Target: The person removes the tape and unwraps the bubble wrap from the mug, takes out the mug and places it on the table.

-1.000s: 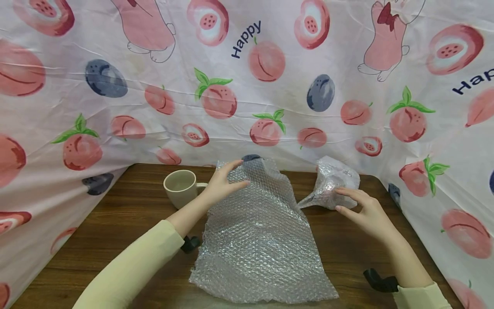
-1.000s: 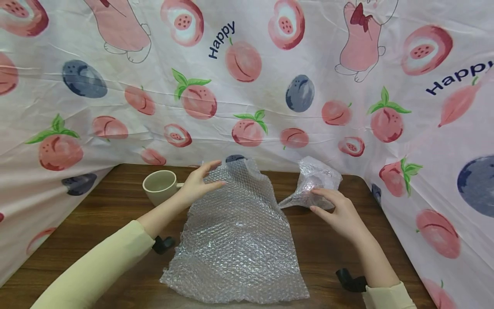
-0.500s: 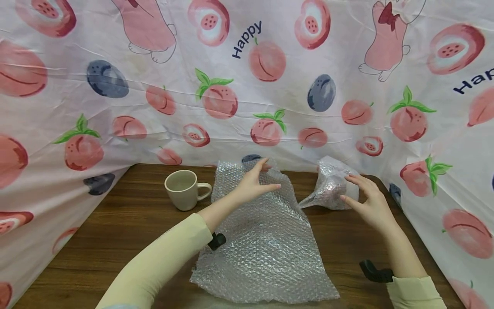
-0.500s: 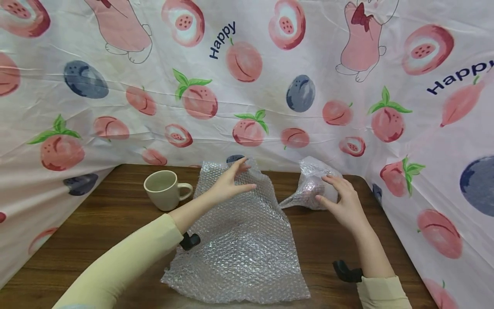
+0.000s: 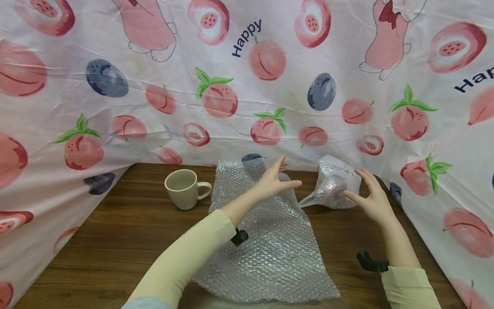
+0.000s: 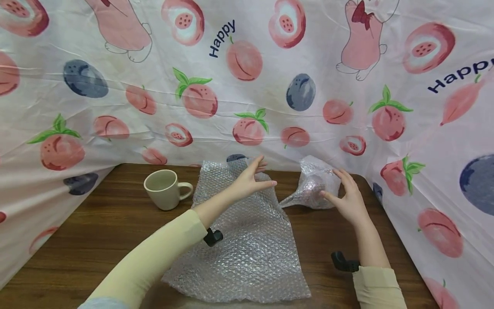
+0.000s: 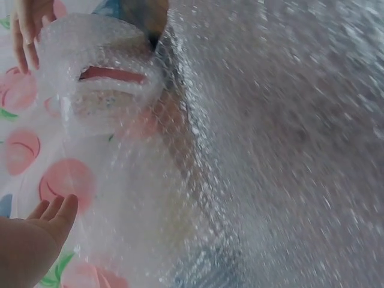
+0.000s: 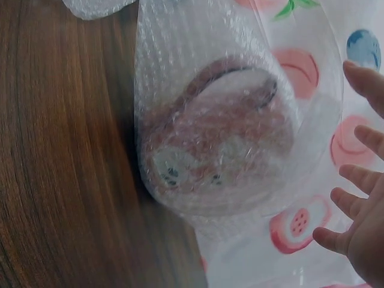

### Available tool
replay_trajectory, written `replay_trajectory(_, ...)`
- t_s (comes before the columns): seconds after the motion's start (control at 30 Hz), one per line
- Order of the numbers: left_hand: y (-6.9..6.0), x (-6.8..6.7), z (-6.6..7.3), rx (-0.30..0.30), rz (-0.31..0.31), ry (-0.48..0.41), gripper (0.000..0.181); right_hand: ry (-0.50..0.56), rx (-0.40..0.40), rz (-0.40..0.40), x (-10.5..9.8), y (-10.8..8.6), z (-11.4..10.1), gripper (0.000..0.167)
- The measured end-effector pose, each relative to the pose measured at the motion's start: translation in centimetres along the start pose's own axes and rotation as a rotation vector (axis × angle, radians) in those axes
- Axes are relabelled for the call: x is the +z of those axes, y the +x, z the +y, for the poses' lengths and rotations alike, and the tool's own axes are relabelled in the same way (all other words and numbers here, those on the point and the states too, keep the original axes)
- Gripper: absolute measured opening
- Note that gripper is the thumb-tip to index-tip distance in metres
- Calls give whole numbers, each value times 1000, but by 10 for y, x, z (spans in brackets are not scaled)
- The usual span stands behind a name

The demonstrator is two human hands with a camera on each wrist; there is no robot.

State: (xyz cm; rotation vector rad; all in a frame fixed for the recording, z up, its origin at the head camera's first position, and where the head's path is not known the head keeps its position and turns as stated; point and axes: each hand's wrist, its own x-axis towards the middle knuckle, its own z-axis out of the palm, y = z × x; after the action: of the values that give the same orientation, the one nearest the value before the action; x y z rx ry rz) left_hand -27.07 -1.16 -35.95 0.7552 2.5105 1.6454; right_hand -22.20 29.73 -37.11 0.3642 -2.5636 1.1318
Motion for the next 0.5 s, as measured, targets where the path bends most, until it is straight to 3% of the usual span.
replay_trajectory(0.3, 16, 22, -1, -40, -1, -89, 100, 97, 53, -52, -7, 15, 17, 83)
replay_trajectory(0.5, 21, 35, -6, -64, -12, -119, 98, 86, 113, -95, -11, 24, 26, 85)
